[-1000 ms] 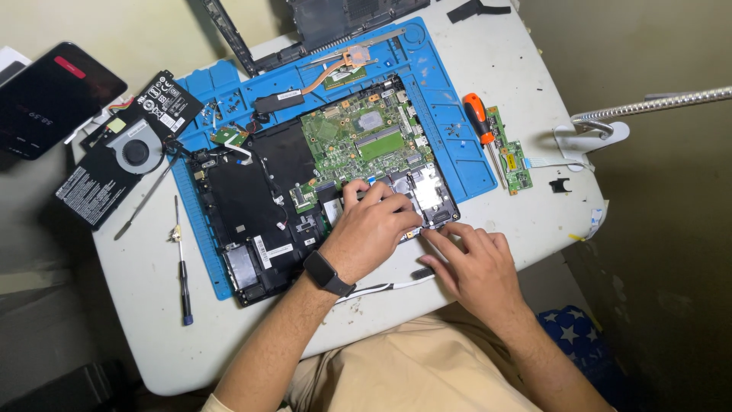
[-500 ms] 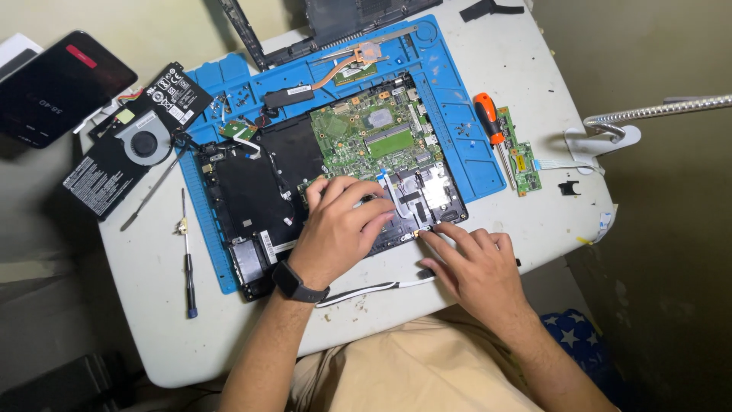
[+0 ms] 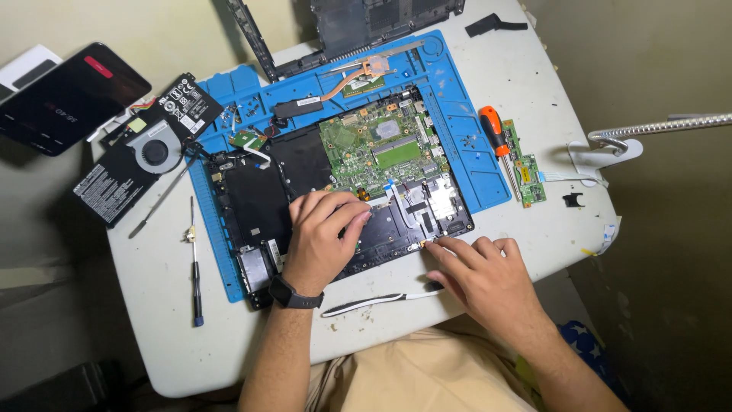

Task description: Connecting internal components and ribbon cables during a laptop repair

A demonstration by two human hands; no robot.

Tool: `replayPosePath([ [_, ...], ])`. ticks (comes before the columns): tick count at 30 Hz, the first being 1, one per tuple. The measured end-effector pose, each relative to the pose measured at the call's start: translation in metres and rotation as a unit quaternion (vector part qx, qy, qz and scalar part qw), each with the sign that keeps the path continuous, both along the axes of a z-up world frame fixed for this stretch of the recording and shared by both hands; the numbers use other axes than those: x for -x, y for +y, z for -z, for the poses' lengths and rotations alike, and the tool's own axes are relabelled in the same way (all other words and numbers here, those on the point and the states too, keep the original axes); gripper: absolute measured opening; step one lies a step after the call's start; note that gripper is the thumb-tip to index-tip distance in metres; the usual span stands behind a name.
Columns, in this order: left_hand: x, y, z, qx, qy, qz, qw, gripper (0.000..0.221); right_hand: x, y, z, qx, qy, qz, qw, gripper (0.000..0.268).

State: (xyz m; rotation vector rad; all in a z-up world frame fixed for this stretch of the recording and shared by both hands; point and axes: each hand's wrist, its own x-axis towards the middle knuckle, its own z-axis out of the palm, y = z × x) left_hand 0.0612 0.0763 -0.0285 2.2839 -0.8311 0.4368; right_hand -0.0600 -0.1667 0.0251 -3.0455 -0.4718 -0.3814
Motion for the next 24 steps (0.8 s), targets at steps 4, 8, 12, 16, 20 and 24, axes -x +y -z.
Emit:
replayPosePath([
  [4,-0.001,0.001,0.002,-0.002,-0.005,-0.006,1.0,0.01,-0.017,-0.006,0.003,-0.053,-0.002,0.0,0.999,0.03],
  [8,-0.001,-0.001,0.004,0.012,0.0,0.0,1.0,0.01,-0.048,-0.012,0.001,-0.069,-0.043,0.016,0.997,0.018],
  [12,-0.002,-0.002,0.012,-0.001,-0.005,-0.003,1.0,0.011,-0.089,-0.006,-0.004,-0.097,-0.057,-0.007,0.994,0.016],
  [16,-0.003,0.001,0.012,0.004,0.003,-0.007,1.0,0.011,-0.114,0.002,0.015,-0.17,0.006,-0.027,0.985,0.019],
  [20,-0.004,0.002,0.009,0.028,0.032,-0.006,0.999,0.008,-0.116,0.014,0.029,-0.196,0.092,0.016,0.976,0.032],
  [24,-0.003,0.002,0.006,0.027,0.038,0.0,0.999,0.008,-0.111,0.017,0.051,-0.184,0.086,0.048,0.978,0.03],
])
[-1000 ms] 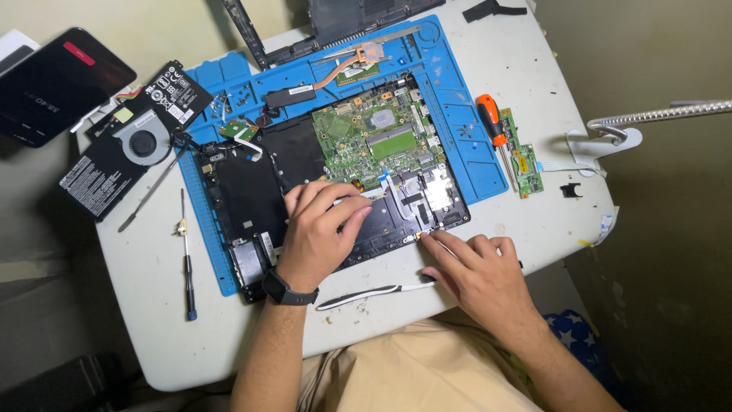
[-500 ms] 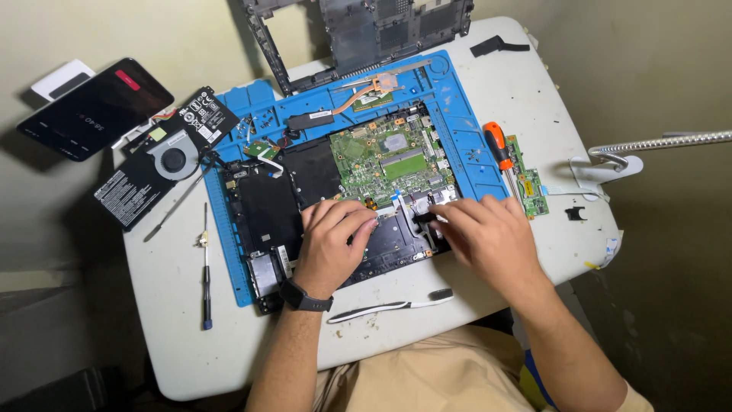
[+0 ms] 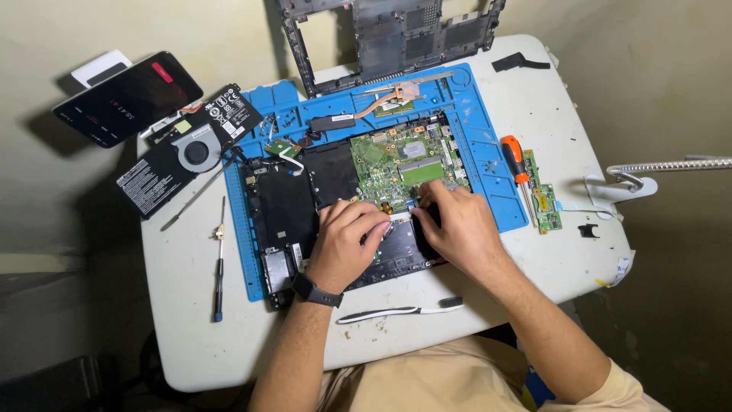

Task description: Connecting internal components and ribbon cables during a laptop repair

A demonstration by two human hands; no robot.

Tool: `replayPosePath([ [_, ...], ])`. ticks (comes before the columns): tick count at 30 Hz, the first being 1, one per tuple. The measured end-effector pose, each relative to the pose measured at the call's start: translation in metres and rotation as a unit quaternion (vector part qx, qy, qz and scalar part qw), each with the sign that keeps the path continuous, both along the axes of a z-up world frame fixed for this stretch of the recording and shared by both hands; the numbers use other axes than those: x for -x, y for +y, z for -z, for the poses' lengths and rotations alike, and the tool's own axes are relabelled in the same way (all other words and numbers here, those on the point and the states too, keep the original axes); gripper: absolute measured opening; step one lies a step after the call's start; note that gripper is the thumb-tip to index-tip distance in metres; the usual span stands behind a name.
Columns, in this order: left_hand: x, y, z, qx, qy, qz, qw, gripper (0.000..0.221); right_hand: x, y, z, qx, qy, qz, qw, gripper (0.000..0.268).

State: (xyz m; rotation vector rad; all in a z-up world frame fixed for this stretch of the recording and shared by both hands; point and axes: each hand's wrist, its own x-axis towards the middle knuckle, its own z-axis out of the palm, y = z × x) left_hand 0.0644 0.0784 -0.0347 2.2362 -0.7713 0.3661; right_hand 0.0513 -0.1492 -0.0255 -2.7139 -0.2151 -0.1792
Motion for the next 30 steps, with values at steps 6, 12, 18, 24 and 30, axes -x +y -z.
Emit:
replayPosePath([
  [6,0.0,0.001,0.006,-0.004,-0.002,0.008,1.0,0.009,-0.001,0.011,0.004,-0.01,-0.039,0.027,0.999,0.032],
  [12,0.001,0.0,0.004,0.001,-0.004,0.009,1.0,0.009,-0.001,0.013,0.01,-0.033,-0.072,0.035,0.996,0.032],
  [18,0.001,0.001,0.001,0.029,0.008,0.003,1.0,0.008,0.006,0.007,0.003,-0.104,-0.056,0.037,0.992,0.031],
  [24,-0.008,0.003,-0.002,0.086,-0.001,-0.034,0.996,0.007,0.017,0.002,-0.008,-0.053,-0.065,0.071,0.994,0.029],
  [30,0.0,0.003,-0.028,0.185,-0.084,-0.098,0.974,0.005,0.015,0.015,-0.004,0.008,-0.106,0.073,0.992,0.032],
])
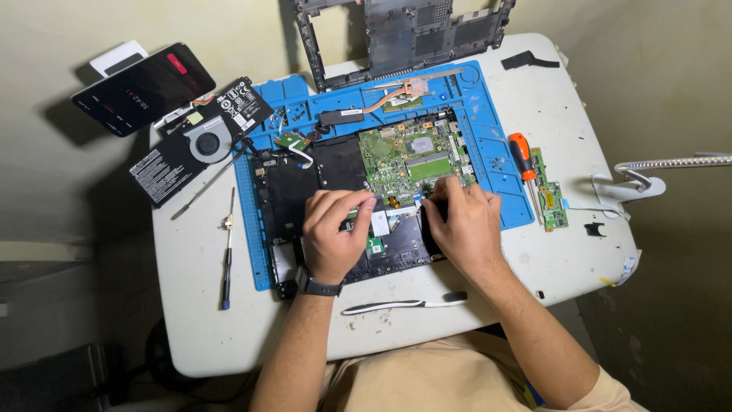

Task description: Connecting internal components and ribbon cables during a laptop repair

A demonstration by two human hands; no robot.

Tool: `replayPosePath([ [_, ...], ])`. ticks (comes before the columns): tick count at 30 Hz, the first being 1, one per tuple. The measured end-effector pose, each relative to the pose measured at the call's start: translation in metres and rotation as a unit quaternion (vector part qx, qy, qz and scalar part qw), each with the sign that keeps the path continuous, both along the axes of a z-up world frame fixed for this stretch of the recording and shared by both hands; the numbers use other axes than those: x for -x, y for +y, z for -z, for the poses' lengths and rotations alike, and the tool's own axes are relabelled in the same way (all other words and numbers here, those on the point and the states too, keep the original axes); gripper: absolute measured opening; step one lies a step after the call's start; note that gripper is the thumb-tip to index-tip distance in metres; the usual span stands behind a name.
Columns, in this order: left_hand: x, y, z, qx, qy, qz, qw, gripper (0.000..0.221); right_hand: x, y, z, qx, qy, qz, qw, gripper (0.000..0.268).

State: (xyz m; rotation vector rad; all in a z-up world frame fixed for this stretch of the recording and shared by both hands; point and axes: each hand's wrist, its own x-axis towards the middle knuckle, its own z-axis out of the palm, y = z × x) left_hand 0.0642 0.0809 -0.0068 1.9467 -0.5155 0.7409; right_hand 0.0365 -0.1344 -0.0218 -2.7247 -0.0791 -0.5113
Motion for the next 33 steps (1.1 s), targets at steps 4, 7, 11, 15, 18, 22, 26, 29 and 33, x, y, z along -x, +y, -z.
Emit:
replayPosePath([
  [4,0.0,0.017,0.0,0.082,-0.006,-0.052,0.995,0.005,-0.001,0.007,0.001,0.017,-0.012,0.0,1.0,0.035],
  [7,-0.005,0.032,0.01,0.19,0.024,-0.07,0.979,0.021,0.0,0.012,-0.001,-0.003,-0.014,0.009,1.0,0.036],
  [11,-0.012,0.041,0.023,0.341,0.055,-0.088,0.934,0.035,-0.002,0.011,0.005,-0.018,-0.01,0.015,1.0,0.042],
  [15,-0.017,0.044,0.027,0.402,0.036,-0.072,0.912,0.034,-0.006,0.009,0.003,-0.099,0.03,-0.008,0.995,0.043],
  [18,-0.016,0.045,0.02,0.433,0.044,-0.076,0.897,0.036,-0.002,0.007,-0.003,-0.121,0.047,-0.02,0.991,0.039],
  [22,-0.016,0.048,0.023,0.417,0.048,-0.079,0.904,0.035,0.002,-0.002,-0.004,-0.18,0.068,-0.035,0.981,0.038],
  [26,-0.013,0.031,-0.008,0.205,0.051,0.004,0.977,0.028,0.008,-0.019,0.001,-0.303,0.06,-0.046,0.95,0.035],
  [29,-0.011,0.002,-0.021,0.051,0.039,0.073,0.995,0.012,0.017,-0.022,0.0,-0.304,0.054,-0.043,0.95,0.035],
  [33,-0.019,-0.034,-0.004,-0.091,0.03,0.128,0.987,0.009,0.021,-0.021,0.0,-0.214,0.044,-0.032,0.975,0.037],
])
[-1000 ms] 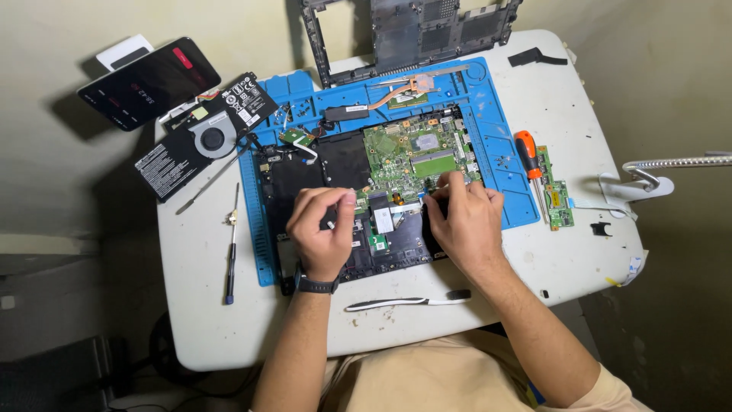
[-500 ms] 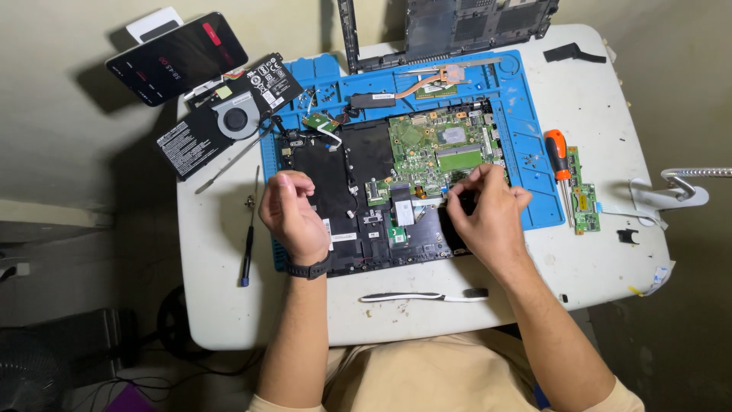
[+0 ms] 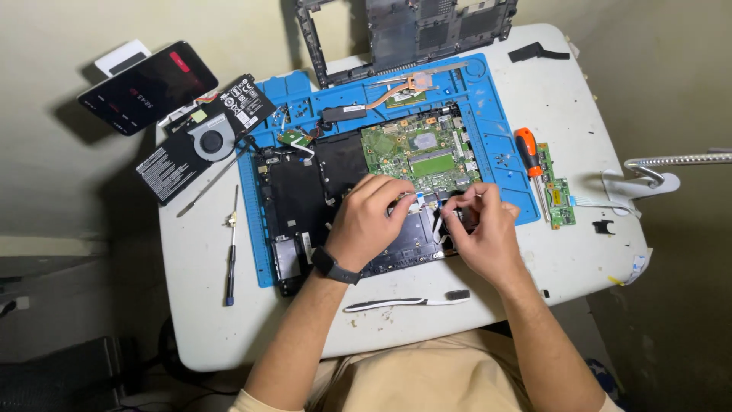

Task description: Connecting internal components and ribbon cables during a laptop repair

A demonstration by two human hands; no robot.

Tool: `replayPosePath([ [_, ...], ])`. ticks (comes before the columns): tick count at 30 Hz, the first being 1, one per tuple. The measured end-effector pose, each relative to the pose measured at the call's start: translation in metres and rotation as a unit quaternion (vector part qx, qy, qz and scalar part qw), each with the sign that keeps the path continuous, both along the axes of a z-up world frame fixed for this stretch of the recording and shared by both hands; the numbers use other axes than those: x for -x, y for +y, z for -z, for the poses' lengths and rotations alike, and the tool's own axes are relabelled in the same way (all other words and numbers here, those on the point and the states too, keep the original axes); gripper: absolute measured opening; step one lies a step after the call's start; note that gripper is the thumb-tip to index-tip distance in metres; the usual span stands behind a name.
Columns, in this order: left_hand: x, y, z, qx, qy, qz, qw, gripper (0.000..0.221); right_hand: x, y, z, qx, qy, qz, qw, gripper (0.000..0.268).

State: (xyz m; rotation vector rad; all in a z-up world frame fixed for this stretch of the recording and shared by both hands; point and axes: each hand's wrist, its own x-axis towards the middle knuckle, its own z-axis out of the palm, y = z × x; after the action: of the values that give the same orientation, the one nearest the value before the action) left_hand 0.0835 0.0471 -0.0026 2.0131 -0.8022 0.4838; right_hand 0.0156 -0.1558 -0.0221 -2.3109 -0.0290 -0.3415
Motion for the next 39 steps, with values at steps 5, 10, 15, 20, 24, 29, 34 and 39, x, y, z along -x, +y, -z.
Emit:
replayPosePath([
  [5,-0.018,-0.019,0.037,-0.104,-0.001,0.032,0.994,0.015,0.0,0.001,0.006,0.021,-0.007,0.004,1.0,0.035],
  [10,-0.025,-0.024,0.037,-0.164,0.008,0.048,0.985,0.015,0.001,0.001,0.014,0.034,-0.02,0.006,0.999,0.034],
  [15,-0.03,-0.024,0.04,-0.181,-0.022,0.046,0.982,0.008,0.0,0.002,0.014,0.028,-0.015,0.001,0.999,0.033],
  [20,-0.031,-0.024,0.041,-0.163,-0.008,0.042,0.986,0.007,-0.002,0.003,0.007,0.02,-0.004,0.008,1.0,0.033],
  [24,-0.03,-0.021,0.028,-0.075,0.08,0.023,0.994,0.008,-0.01,0.003,0.004,-0.021,0.023,0.023,0.999,0.034],
  [29,-0.028,-0.015,0.022,-0.037,0.113,0.059,0.991,0.012,-0.017,0.003,0.005,-0.005,0.079,0.028,0.996,0.038],
  [34,-0.027,-0.011,0.025,-0.043,0.109,0.089,0.989,0.01,-0.021,0.007,0.002,0.014,0.107,0.035,0.994,0.04],
  [39,-0.028,-0.009,0.028,-0.044,0.115,0.093,0.988,0.011,-0.024,0.011,-0.003,0.005,0.126,0.062,0.99,0.047],
])
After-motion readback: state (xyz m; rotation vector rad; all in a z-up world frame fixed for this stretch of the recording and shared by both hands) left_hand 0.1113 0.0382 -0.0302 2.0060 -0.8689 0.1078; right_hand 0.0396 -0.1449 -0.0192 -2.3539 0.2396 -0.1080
